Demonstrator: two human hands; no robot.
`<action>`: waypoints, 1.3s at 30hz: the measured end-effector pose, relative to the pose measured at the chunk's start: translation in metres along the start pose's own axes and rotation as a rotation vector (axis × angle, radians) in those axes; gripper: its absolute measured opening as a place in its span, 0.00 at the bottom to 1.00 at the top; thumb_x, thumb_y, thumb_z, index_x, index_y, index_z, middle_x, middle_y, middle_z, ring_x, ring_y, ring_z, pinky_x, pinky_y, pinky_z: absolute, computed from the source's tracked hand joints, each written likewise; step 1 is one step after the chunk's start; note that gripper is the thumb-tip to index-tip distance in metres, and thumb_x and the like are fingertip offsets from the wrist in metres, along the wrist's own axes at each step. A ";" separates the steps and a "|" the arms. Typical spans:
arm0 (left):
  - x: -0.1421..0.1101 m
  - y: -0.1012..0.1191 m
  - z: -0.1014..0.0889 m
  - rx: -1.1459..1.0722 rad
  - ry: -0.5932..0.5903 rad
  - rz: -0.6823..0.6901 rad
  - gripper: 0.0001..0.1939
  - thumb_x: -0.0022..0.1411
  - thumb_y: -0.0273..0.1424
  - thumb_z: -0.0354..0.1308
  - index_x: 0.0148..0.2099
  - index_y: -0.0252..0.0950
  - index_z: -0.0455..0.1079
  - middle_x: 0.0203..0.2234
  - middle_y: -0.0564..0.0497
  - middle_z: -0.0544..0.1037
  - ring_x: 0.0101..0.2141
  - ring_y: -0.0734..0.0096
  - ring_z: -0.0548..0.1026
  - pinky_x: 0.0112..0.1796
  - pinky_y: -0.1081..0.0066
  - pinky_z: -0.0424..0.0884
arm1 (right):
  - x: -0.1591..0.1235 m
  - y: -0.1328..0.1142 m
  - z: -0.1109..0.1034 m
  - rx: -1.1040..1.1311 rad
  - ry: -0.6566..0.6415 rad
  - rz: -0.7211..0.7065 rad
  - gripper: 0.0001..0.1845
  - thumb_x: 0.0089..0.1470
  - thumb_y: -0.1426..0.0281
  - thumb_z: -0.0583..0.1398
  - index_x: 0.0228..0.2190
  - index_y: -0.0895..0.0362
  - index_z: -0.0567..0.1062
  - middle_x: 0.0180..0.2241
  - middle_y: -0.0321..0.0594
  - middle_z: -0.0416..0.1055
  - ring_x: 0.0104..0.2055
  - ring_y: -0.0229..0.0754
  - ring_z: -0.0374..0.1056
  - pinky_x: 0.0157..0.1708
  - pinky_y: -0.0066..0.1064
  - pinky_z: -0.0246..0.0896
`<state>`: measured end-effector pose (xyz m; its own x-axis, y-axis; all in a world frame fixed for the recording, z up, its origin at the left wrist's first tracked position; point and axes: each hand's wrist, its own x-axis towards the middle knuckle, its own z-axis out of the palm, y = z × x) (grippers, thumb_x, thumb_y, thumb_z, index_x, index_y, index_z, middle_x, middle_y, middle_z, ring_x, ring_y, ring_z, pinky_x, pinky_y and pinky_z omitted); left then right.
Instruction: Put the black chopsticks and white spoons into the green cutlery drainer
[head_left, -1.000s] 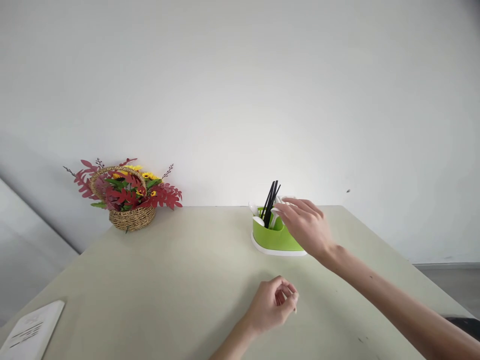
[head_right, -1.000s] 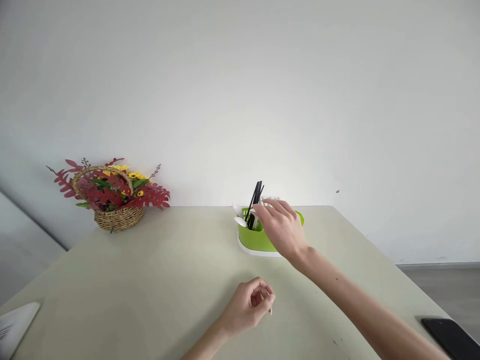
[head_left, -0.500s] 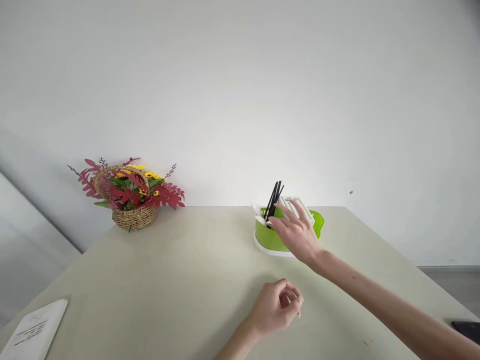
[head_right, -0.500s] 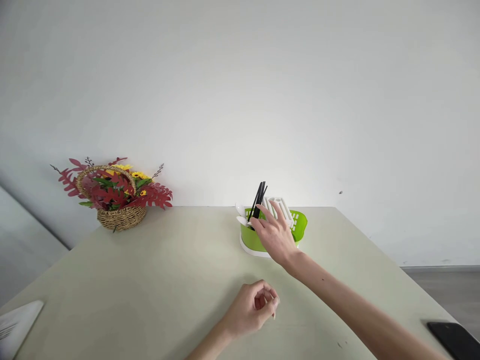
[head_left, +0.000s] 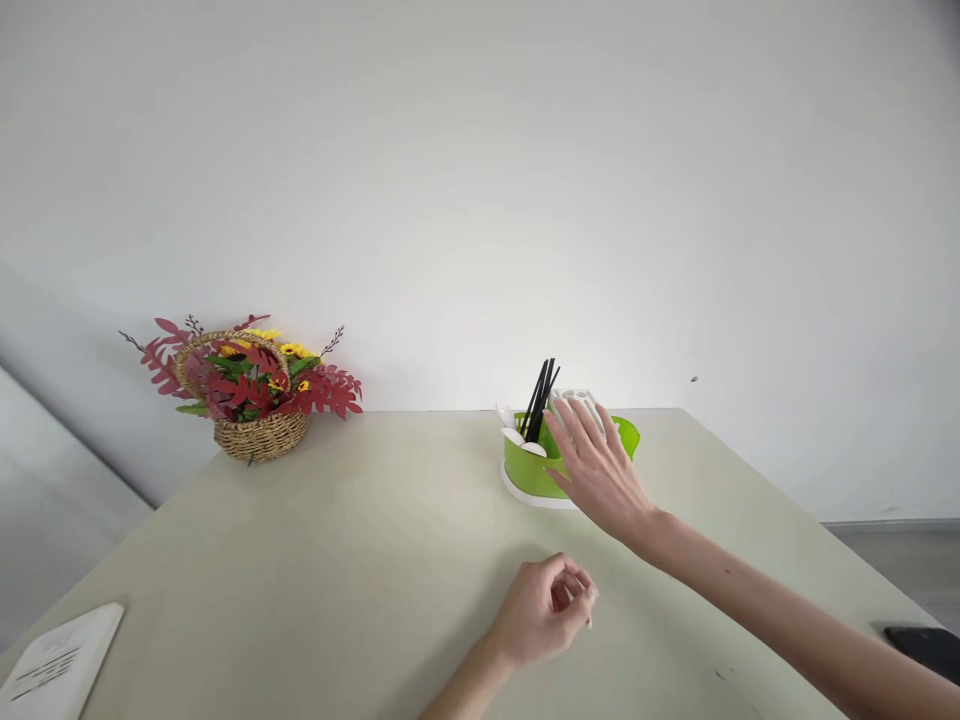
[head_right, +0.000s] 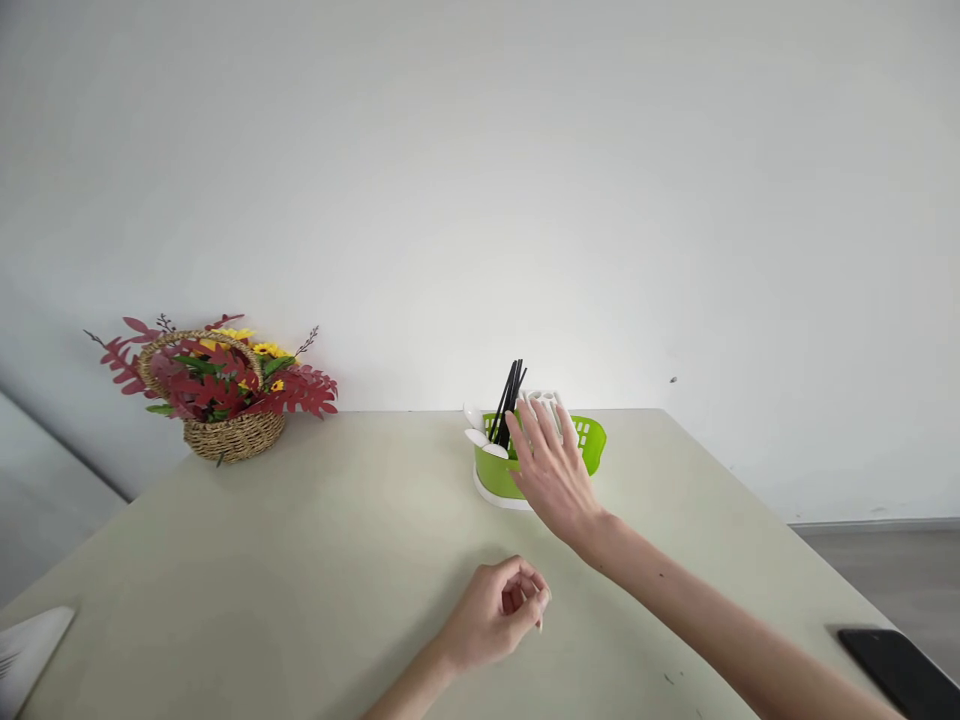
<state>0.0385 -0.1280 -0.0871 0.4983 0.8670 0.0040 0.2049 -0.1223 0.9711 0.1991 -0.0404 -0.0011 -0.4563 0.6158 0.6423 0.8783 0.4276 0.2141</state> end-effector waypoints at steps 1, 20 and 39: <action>0.000 0.000 0.000 0.001 -0.001 -0.001 0.12 0.67 0.39 0.58 0.41 0.35 0.74 0.26 0.51 0.79 0.23 0.76 0.68 0.26 0.75 0.64 | -0.001 0.001 0.000 -0.007 -0.016 0.018 0.39 0.64 0.69 0.60 0.71 0.64 0.55 0.72 0.58 0.53 0.74 0.63 0.46 0.72 0.61 0.41; -0.003 0.007 0.003 0.068 0.006 -0.028 0.10 0.68 0.36 0.56 0.42 0.36 0.74 0.26 0.52 0.79 0.24 0.75 0.69 0.29 0.75 0.66 | -0.029 0.076 0.012 -0.023 -0.064 0.071 0.43 0.67 0.67 0.54 0.74 0.61 0.39 0.71 0.55 0.57 0.73 0.59 0.52 0.70 0.55 0.50; -0.003 0.007 0.004 0.112 0.005 -0.018 0.11 0.68 0.38 0.55 0.43 0.36 0.74 0.26 0.51 0.79 0.25 0.74 0.69 0.29 0.74 0.66 | -0.077 0.204 0.033 -0.044 -0.094 0.151 0.39 0.64 0.62 0.54 0.71 0.61 0.52 0.70 0.54 0.58 0.72 0.58 0.52 0.70 0.51 0.47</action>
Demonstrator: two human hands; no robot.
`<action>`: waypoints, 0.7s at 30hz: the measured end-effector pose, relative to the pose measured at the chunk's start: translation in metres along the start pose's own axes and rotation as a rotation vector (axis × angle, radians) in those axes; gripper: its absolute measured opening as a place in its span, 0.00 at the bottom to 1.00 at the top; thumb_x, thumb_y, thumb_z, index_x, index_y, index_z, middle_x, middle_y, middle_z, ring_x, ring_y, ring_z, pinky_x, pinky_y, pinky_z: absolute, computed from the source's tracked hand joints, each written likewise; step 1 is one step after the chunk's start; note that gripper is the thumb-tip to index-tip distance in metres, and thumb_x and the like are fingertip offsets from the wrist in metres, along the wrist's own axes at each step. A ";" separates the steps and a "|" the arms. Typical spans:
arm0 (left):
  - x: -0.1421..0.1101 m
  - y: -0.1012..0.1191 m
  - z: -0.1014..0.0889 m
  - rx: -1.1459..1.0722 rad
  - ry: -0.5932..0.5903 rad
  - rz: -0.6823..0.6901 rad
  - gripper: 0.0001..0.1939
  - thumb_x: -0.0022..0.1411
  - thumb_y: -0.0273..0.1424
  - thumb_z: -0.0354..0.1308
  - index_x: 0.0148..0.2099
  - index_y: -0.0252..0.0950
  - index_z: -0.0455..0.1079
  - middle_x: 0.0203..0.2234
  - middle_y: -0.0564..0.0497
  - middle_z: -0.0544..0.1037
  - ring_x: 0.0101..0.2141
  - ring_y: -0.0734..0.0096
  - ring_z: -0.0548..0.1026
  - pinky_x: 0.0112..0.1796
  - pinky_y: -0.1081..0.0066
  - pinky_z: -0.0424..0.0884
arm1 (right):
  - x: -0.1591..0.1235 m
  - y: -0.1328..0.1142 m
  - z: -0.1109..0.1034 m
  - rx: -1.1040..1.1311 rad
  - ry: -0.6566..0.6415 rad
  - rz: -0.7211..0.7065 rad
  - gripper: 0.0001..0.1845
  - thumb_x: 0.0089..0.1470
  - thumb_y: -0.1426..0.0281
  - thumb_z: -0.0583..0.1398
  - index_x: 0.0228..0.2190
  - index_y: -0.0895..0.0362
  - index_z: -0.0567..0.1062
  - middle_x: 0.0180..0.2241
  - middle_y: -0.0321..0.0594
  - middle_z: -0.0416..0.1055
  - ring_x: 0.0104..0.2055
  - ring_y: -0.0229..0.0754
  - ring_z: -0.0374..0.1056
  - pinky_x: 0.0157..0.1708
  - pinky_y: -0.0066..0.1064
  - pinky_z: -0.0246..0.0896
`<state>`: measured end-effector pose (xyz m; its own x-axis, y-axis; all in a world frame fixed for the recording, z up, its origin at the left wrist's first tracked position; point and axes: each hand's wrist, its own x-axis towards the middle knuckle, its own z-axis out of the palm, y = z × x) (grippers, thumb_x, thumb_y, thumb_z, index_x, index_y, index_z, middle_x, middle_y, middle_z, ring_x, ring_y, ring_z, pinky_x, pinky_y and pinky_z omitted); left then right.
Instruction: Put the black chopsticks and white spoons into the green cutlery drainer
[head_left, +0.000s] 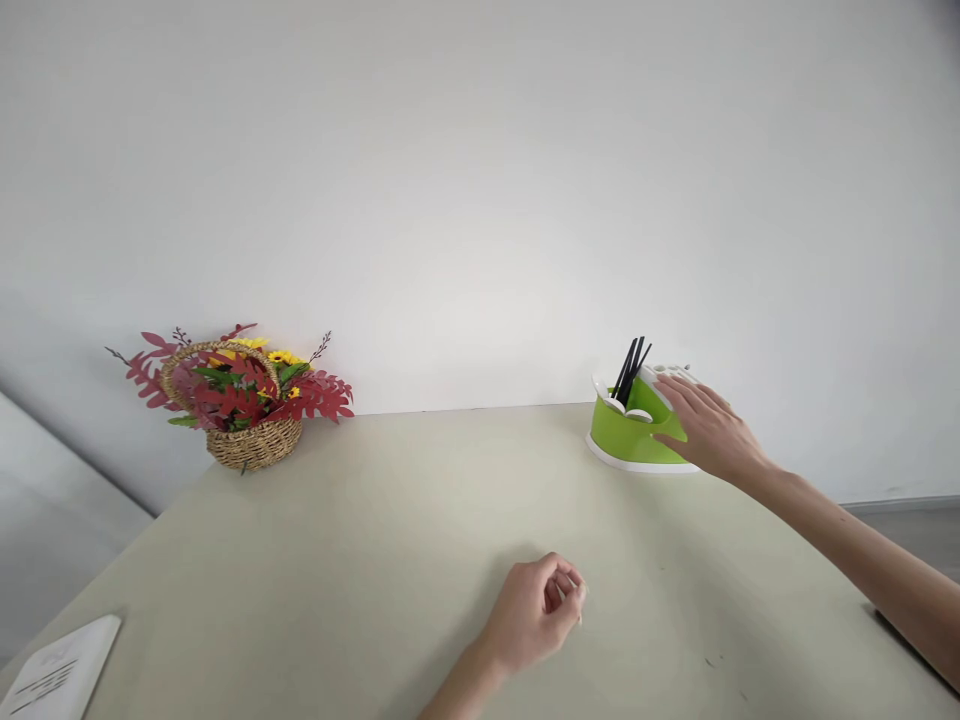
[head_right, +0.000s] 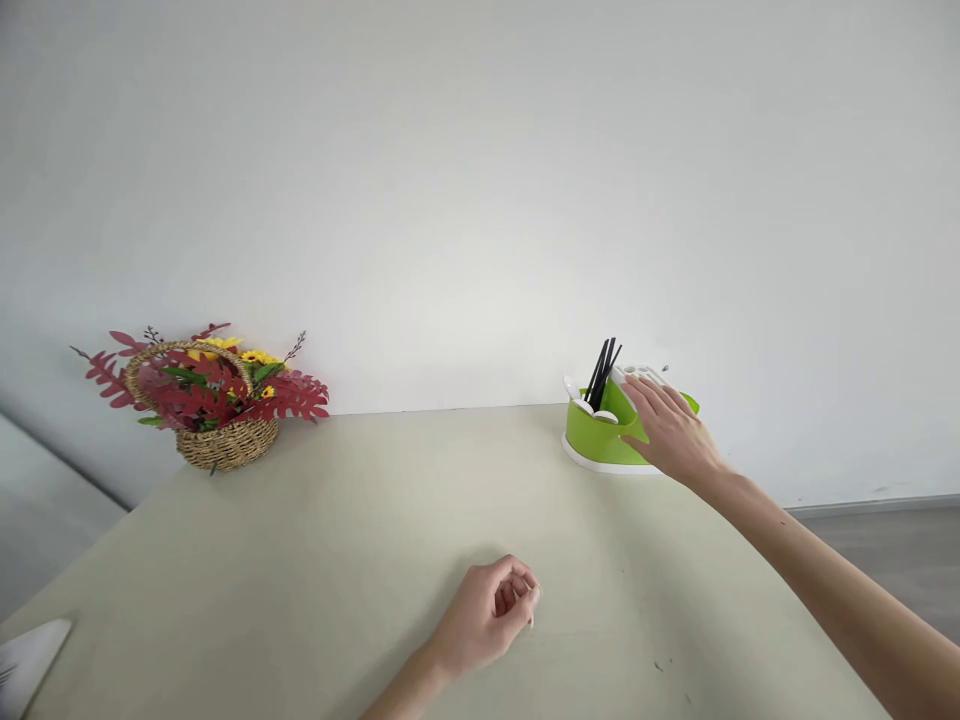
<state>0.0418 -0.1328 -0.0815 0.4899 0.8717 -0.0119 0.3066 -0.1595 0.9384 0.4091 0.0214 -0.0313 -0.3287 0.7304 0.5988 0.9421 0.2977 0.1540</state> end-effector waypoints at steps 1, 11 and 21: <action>0.000 -0.001 0.000 0.000 -0.001 -0.001 0.11 0.69 0.38 0.55 0.43 0.36 0.74 0.26 0.51 0.79 0.25 0.74 0.70 0.29 0.74 0.66 | 0.000 -0.001 -0.001 0.000 -0.002 0.004 0.39 0.64 0.62 0.54 0.71 0.61 0.51 0.70 0.54 0.58 0.73 0.58 0.51 0.70 0.51 0.46; 0.000 -0.001 -0.001 -0.072 0.025 -0.015 0.15 0.70 0.43 0.55 0.42 0.36 0.71 0.26 0.52 0.78 0.23 0.76 0.65 0.26 0.75 0.61 | -0.031 -0.125 -0.041 0.229 0.271 0.126 0.40 0.64 0.75 0.52 0.73 0.54 0.45 0.71 0.52 0.55 0.74 0.59 0.48 0.70 0.62 0.46; 0.005 -0.010 0.002 -0.323 0.228 0.011 0.23 0.74 0.54 0.43 0.47 0.39 0.61 0.23 0.60 0.63 0.21 0.77 0.61 0.24 0.73 0.59 | -0.047 -0.246 -0.029 0.818 -0.021 -0.160 0.19 0.71 0.73 0.49 0.57 0.49 0.70 0.57 0.46 0.74 0.62 0.49 0.68 0.59 0.47 0.69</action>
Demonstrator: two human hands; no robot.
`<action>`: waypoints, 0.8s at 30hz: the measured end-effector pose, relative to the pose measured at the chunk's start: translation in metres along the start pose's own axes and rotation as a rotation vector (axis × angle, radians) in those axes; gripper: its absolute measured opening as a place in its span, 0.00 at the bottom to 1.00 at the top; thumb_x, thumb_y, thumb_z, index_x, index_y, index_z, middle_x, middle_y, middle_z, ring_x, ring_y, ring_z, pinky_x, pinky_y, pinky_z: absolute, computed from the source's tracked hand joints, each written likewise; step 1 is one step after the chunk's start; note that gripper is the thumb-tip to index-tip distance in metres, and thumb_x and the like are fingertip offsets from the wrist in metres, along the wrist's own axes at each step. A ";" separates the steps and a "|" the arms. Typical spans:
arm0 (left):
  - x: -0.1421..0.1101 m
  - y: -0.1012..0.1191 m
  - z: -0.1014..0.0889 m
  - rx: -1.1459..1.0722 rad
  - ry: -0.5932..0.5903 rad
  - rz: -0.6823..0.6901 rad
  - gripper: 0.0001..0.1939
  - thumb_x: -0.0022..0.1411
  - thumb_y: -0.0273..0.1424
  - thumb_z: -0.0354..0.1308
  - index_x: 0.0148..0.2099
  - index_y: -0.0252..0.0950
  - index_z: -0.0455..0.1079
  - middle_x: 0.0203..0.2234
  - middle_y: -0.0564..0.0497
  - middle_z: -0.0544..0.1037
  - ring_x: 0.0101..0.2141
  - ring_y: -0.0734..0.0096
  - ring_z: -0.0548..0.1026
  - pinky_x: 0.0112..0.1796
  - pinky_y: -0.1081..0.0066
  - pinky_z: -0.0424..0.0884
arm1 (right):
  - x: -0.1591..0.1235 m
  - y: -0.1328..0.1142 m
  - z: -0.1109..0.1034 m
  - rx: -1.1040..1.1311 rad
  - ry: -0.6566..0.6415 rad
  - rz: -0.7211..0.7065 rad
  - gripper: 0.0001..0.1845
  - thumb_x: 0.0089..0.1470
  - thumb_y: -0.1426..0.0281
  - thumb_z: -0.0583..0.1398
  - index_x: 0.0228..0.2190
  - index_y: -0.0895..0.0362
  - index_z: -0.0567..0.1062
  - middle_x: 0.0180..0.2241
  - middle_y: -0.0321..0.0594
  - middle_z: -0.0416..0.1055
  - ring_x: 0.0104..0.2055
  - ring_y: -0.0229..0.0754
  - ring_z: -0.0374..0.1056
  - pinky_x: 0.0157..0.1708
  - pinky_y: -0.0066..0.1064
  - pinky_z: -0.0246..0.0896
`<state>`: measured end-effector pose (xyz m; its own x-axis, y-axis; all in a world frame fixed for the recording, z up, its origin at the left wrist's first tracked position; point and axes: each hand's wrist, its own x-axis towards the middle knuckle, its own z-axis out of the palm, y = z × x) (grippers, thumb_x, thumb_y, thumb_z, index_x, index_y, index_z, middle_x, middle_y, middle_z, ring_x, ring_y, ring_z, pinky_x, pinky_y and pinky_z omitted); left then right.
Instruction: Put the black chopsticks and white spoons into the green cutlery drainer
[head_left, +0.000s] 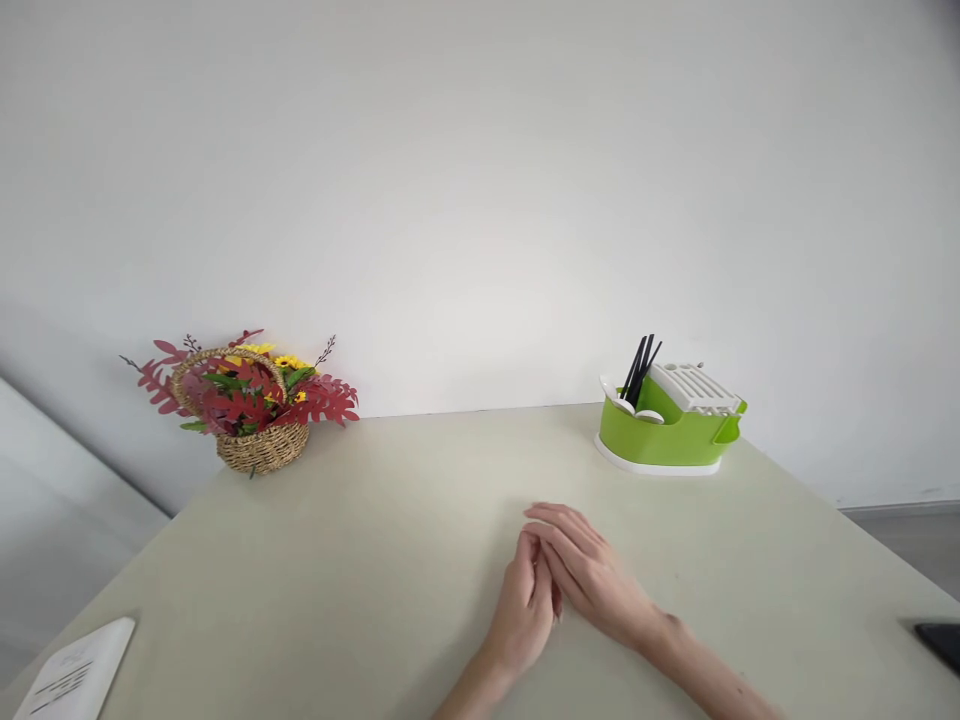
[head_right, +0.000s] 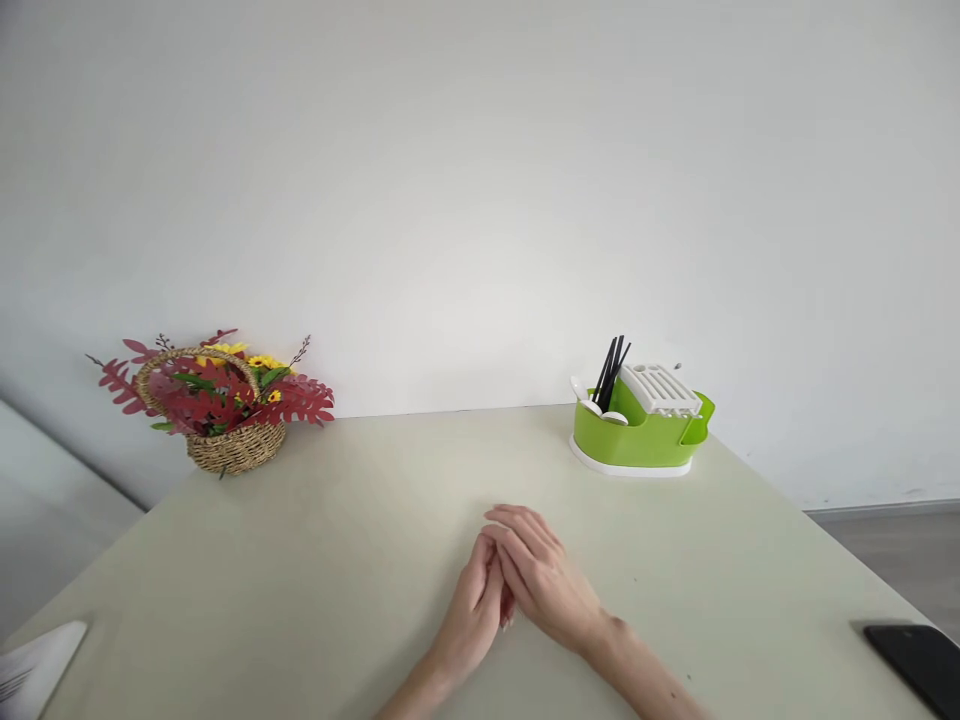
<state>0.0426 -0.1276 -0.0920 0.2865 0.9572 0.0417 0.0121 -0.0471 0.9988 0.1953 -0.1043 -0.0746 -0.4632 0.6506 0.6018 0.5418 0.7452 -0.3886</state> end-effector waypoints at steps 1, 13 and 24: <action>0.000 -0.001 0.000 -0.016 0.023 -0.013 0.24 0.74 0.54 0.43 0.49 0.39 0.62 0.23 0.60 0.61 0.22 0.75 0.61 0.24 0.73 0.59 | 0.002 -0.003 0.005 0.086 -0.019 0.032 0.19 0.71 0.73 0.48 0.56 0.49 0.70 0.54 0.46 0.76 0.57 0.48 0.72 0.56 0.44 0.71; 0.000 0.001 0.003 0.131 0.212 -0.001 0.15 0.71 0.36 0.50 0.55 0.38 0.70 0.50 0.41 0.78 0.54 0.57 0.75 0.57 0.58 0.70 | 0.016 -0.001 0.026 0.636 -0.099 0.405 0.24 0.73 0.54 0.48 0.42 0.53 0.79 0.41 0.42 0.80 0.40 0.45 0.76 0.44 0.36 0.71; 0.001 0.002 0.005 0.134 0.138 0.031 0.13 0.73 0.32 0.48 0.54 0.37 0.68 0.50 0.40 0.78 0.52 0.57 0.76 0.53 0.60 0.72 | 0.014 0.000 0.023 0.701 -0.130 0.518 0.24 0.71 0.52 0.50 0.41 0.53 0.80 0.35 0.39 0.79 0.37 0.45 0.75 0.41 0.35 0.69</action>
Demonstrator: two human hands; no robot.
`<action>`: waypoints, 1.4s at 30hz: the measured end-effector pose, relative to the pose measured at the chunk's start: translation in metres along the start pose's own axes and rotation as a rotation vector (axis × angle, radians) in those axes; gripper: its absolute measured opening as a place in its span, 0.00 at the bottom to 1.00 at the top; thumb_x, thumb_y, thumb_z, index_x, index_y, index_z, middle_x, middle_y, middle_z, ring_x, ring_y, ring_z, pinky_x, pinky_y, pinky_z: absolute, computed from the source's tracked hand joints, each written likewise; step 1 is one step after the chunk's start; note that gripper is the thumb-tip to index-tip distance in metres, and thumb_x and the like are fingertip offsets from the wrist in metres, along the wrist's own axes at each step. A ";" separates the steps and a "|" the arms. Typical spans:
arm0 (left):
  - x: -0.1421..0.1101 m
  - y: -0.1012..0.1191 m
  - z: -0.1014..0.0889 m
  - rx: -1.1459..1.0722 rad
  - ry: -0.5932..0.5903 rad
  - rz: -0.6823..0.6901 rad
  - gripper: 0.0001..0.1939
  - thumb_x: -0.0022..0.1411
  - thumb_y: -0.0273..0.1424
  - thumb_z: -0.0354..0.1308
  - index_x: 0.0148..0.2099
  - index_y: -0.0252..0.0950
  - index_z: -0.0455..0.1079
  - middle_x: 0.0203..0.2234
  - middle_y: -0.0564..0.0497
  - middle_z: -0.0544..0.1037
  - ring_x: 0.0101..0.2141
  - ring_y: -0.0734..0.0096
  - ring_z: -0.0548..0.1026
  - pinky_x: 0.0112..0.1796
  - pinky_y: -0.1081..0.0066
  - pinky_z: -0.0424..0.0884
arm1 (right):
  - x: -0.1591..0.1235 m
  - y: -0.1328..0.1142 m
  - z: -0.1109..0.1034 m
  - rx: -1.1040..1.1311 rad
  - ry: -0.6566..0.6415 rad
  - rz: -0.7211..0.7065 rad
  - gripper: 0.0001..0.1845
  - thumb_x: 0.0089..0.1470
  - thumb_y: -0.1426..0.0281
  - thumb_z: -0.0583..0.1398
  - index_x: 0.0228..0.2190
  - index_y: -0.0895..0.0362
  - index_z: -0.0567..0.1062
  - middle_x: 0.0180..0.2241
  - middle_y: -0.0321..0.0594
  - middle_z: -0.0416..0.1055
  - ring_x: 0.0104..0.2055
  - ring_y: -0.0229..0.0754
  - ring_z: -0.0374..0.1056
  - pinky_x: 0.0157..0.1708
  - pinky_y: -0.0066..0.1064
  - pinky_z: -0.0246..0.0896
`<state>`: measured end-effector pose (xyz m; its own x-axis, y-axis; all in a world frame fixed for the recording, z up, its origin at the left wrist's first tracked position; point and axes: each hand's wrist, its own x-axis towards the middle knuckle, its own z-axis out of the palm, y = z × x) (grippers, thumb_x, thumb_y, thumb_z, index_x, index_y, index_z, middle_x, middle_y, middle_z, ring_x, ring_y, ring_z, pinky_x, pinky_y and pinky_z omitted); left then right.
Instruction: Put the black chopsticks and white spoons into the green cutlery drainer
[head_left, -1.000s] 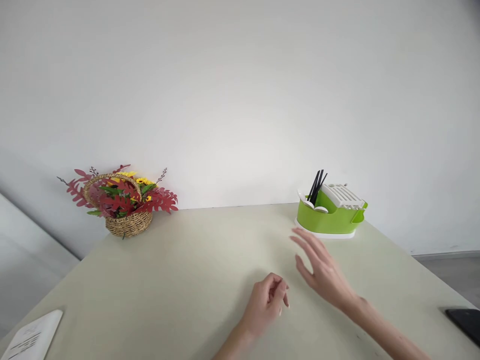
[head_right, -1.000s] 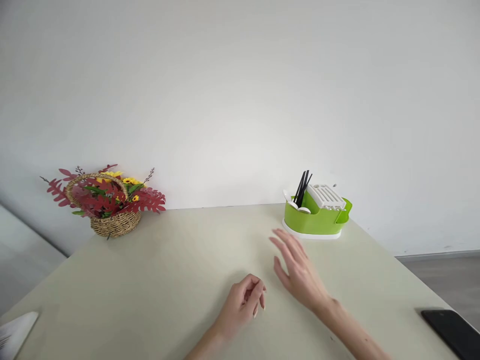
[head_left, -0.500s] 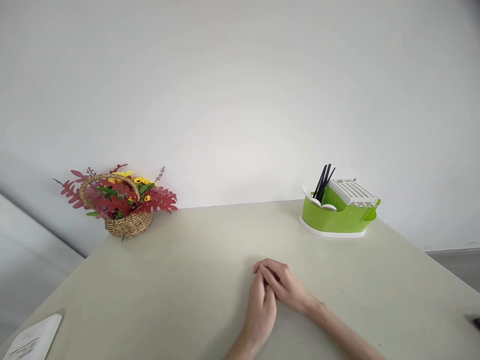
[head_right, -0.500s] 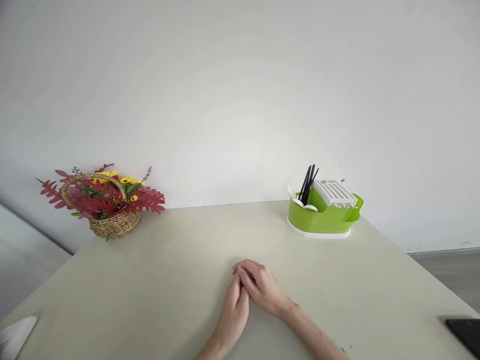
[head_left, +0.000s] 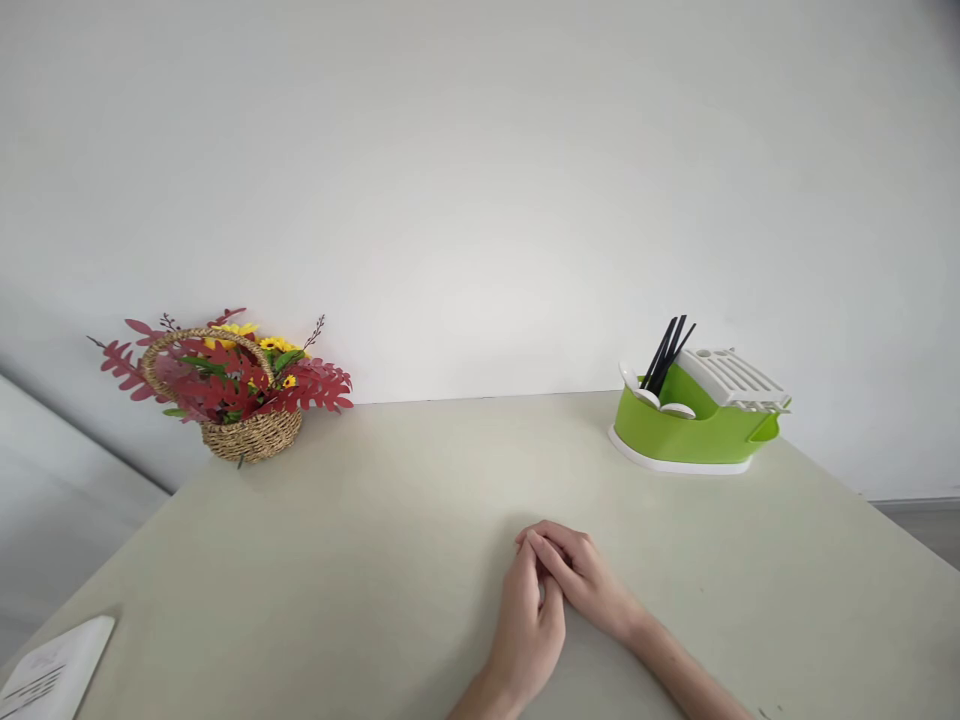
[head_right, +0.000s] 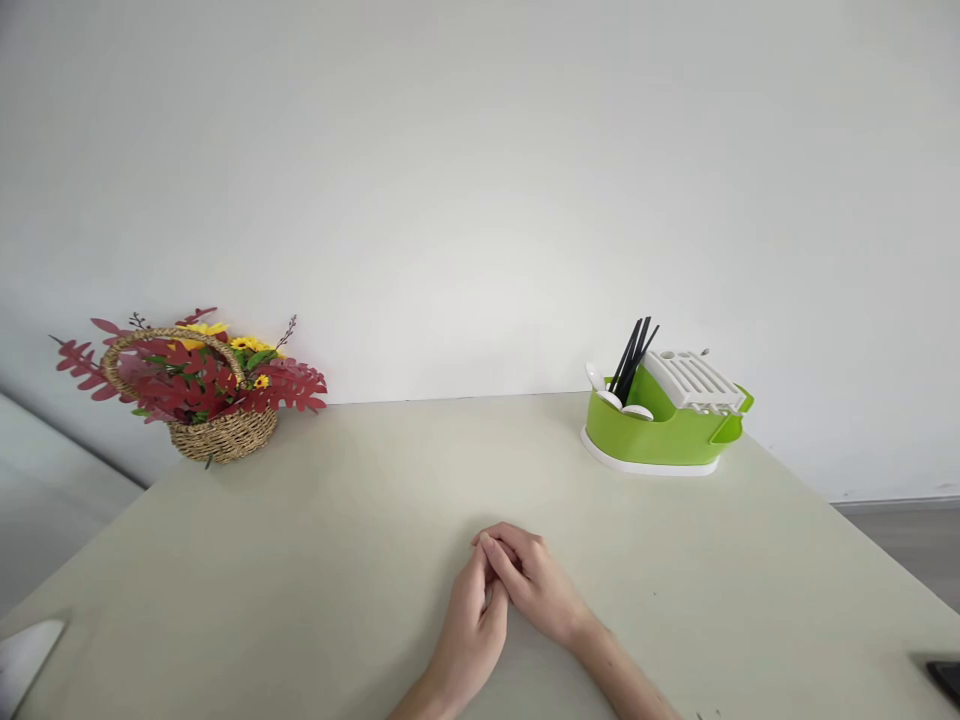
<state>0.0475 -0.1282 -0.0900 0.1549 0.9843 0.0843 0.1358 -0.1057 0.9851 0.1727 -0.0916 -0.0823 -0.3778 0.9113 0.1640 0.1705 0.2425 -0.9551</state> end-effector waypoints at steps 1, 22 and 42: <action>0.000 0.000 0.000 0.004 0.000 0.004 0.12 0.73 0.32 0.48 0.54 0.37 0.68 0.50 0.40 0.78 0.52 0.57 0.76 0.53 0.59 0.72 | 0.000 0.000 0.000 -0.002 -0.001 0.001 0.24 0.71 0.52 0.50 0.41 0.53 0.80 0.35 0.39 0.79 0.37 0.45 0.75 0.41 0.35 0.69; 0.000 -0.001 0.000 0.021 0.001 0.045 0.13 0.72 0.28 0.47 0.53 0.36 0.69 0.48 0.41 0.79 0.48 0.58 0.78 0.48 0.60 0.74 | -0.002 0.001 -0.001 -0.007 -0.008 0.006 0.25 0.71 0.52 0.50 0.39 0.54 0.79 0.34 0.39 0.78 0.36 0.44 0.72 0.39 0.33 0.66; -0.001 -0.002 -0.001 0.035 -0.005 0.033 0.13 0.72 0.27 0.47 0.54 0.36 0.69 0.48 0.41 0.79 0.49 0.59 0.78 0.48 0.61 0.74 | -0.002 0.001 0.000 -0.011 -0.009 0.014 0.26 0.71 0.51 0.50 0.40 0.54 0.80 0.34 0.39 0.78 0.36 0.43 0.72 0.39 0.33 0.66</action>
<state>0.0459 -0.1286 -0.0922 0.1650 0.9794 0.1162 0.1650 -0.1435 0.9758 0.1736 -0.0937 -0.0839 -0.3839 0.9114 0.1485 0.1858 0.2338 -0.9544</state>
